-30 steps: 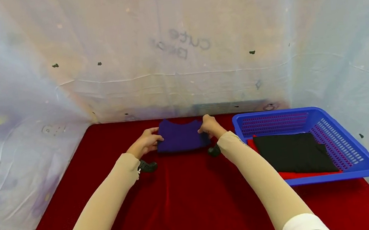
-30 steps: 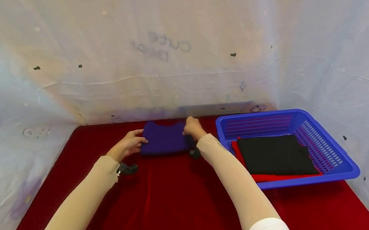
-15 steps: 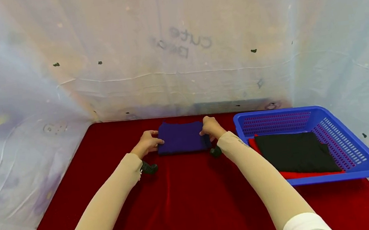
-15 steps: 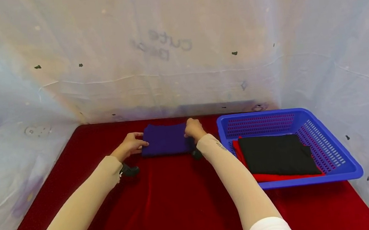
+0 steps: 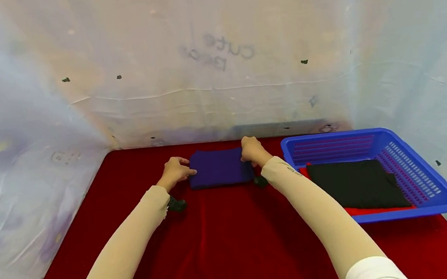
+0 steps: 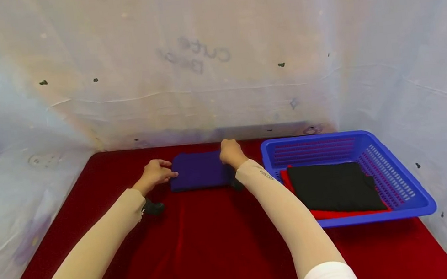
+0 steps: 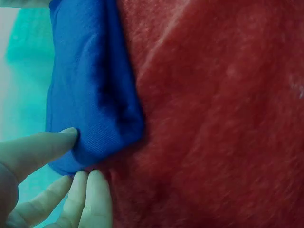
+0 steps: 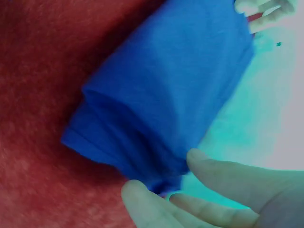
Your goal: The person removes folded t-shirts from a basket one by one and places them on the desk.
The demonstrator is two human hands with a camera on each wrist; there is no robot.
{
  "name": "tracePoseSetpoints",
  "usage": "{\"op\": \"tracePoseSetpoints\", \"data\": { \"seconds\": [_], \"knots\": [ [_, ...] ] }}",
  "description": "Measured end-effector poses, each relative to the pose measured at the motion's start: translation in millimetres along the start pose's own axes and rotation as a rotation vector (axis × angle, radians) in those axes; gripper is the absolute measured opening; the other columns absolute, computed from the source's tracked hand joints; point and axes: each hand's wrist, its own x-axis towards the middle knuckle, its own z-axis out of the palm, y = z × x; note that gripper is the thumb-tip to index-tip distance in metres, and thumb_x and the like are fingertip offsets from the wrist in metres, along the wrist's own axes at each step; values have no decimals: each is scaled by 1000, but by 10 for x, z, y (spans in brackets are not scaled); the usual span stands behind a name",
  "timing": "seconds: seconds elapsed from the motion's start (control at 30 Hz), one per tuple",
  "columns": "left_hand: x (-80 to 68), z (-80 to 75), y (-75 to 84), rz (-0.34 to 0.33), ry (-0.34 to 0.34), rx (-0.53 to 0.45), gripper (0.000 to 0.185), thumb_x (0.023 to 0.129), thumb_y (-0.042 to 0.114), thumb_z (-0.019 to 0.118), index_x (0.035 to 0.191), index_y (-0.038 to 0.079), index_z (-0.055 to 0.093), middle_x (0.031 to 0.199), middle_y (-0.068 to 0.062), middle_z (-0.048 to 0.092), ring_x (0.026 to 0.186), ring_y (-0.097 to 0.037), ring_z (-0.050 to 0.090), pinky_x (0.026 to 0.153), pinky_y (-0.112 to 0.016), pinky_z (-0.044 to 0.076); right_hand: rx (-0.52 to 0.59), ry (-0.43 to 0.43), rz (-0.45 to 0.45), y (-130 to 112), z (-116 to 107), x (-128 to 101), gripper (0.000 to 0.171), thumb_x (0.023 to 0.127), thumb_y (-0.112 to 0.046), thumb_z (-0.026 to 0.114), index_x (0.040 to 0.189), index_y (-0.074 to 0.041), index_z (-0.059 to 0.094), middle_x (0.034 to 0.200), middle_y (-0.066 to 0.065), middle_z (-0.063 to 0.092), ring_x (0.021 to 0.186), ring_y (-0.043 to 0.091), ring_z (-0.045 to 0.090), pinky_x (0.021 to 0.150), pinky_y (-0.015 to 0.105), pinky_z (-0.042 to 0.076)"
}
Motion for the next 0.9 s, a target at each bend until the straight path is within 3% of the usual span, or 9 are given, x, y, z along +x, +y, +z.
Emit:
{"op": "tracePoseSetpoints", "data": {
  "seconds": [0.2,0.3,0.47,0.67,0.9],
  "knots": [
    [-21,-123,64,80,59,37,50,93,15,72,135,-6,55,118,-26,66,95,-33,68,73,-32,57,22,-19,-73,1,-231,-122,26,90,-8,76,105,7,60,96,22,68,71,30,72,63,32,60],
    [-37,-190,119,82,65,18,48,95,15,68,137,-5,54,119,-26,65,97,-36,67,77,-38,57,135,-42,-98,28,-341,-204,27,91,-8,74,107,11,63,96,24,69,78,31,73,69,34,60],
    [-56,-255,214,85,51,-40,50,98,12,64,142,-6,49,124,-27,63,106,-40,64,91,-47,54,328,-88,-156,72,-482,-346,32,94,-5,70,117,17,62,109,31,66,90,38,71,78,41,59],
    [-136,-168,398,147,-4,-58,50,99,12,63,144,-3,47,126,-27,61,110,-41,62,95,-49,52,514,-115,-205,230,-662,-471,36,96,-2,66,124,20,56,120,35,60,97,43,68,84,45,57],
    [-228,14,674,194,-132,-187,50,100,11,62,146,-1,45,130,-26,57,119,-43,57,98,-47,50,666,-138,-212,580,-906,-572,40,97,-1,63,129,21,51,121,35,59,81,23,71,90,51,54]
  ]
}}
